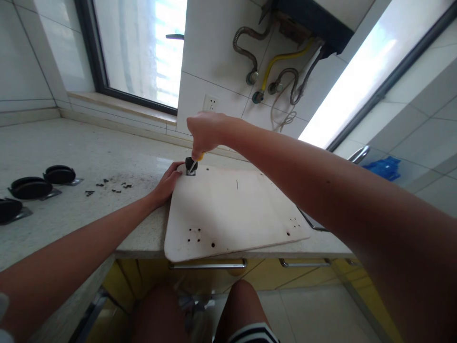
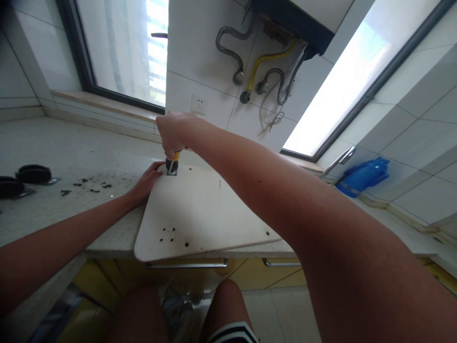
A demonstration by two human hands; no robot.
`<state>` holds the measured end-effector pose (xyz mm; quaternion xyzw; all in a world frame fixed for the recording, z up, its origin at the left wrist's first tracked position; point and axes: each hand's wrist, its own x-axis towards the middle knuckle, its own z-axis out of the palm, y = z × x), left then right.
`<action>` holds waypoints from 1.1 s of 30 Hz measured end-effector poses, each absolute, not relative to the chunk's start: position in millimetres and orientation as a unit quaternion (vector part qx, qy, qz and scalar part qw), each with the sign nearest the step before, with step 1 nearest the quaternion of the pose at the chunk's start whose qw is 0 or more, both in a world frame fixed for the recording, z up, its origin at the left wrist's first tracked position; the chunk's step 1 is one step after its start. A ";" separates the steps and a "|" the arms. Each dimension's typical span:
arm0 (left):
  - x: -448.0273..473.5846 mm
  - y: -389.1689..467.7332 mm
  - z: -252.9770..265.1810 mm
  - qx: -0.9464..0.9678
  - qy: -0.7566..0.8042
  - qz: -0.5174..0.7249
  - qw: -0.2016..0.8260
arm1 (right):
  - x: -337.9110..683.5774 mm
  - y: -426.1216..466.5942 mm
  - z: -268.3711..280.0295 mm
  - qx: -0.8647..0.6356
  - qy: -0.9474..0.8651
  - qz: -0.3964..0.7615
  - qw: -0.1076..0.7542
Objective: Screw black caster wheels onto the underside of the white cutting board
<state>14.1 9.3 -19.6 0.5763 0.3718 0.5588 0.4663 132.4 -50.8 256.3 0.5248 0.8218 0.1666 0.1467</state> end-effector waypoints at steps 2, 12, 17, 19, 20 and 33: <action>14.0 9.3 -19.8 0.579 0.370 0.557 0.467 | 128.7 -52.5 259.2 0.521 0.823 0.167 0.154; 14.3 11.9 -25.0 0.584 0.362 0.563 0.459 | 109.0 -66.9 261.0 0.518 0.815 0.190 0.181; 14.4 16.6 -29.4 0.586 0.352 0.567 0.459 | 100.4 -72.7 263.8 0.520 0.806 0.187 0.211; 14.2 18.0 -31.2 0.587 0.347 0.570 0.458 | 95.9 -76.9 266.1 0.517 0.802 0.188 0.232; 14.0 18.5 -32.1 0.587 0.345 0.570 0.459 | 93.6 -79.6 267.2 0.519 0.797 0.186 0.246; 13.6 19.3 -34.7 0.581 0.327 0.579 0.470 | 91.7 -88.2 274.8 0.518 0.789 0.136 0.300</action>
